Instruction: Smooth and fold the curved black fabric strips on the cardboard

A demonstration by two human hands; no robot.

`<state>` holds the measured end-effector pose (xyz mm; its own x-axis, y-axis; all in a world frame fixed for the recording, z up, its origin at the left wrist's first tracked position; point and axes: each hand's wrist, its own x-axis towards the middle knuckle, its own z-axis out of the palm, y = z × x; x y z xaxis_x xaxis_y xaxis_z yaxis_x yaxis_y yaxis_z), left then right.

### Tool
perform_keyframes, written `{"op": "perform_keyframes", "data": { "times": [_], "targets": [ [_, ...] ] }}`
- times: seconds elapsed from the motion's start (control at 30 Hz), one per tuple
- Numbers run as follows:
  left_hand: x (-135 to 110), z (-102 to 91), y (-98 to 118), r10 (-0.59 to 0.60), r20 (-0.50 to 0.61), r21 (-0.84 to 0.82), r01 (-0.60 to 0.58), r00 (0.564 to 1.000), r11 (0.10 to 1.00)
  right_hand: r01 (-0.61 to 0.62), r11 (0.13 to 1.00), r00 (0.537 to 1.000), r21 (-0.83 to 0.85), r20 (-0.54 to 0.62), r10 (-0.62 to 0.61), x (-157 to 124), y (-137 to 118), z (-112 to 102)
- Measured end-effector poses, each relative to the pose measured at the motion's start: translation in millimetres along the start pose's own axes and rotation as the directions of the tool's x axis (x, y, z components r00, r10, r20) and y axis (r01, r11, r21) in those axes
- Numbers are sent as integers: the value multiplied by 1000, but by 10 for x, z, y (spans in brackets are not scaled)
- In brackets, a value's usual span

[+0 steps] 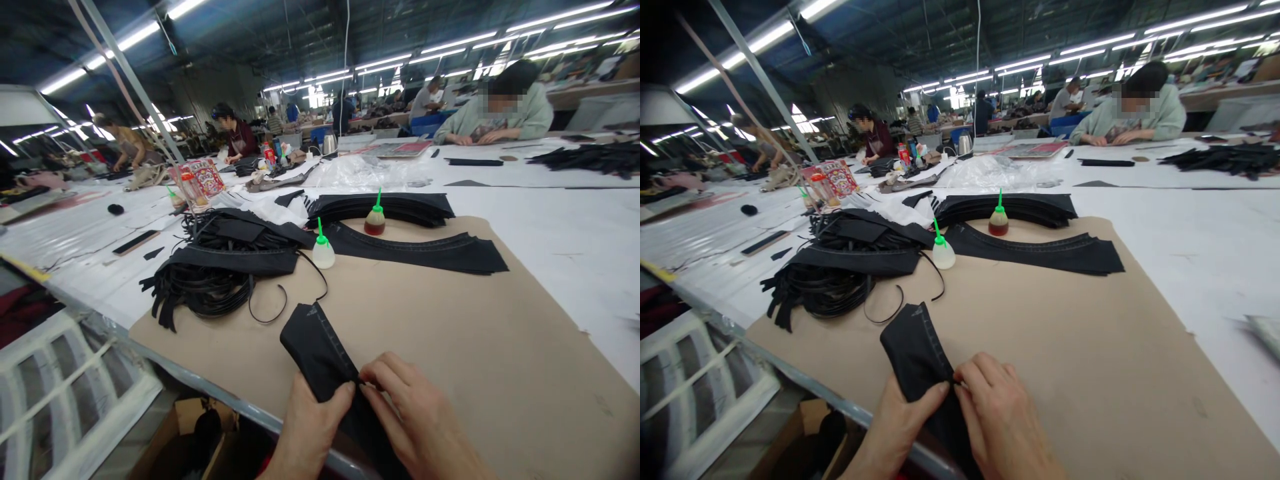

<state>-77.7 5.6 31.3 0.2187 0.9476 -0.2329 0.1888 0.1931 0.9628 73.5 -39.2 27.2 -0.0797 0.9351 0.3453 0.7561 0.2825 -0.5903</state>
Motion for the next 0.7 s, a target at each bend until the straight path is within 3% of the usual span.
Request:
{"op": "perform_keyframes", "data": {
  "times": [0.2,0.43,0.7],
  "targets": [
    [-24,33,-70,-9,-157,89,23,988,996,149,969,979,-199,-106,-172,2,-19,33],
    [-39,26,-131,-14,-142,144,34,990,989,210,947,969,-243,-78,-235,-11,-41,36],
    [-34,-7,-103,-37,-143,91,50,989,995,261,930,959,-260,-40,-281,29,-64,13]
  ]
}}
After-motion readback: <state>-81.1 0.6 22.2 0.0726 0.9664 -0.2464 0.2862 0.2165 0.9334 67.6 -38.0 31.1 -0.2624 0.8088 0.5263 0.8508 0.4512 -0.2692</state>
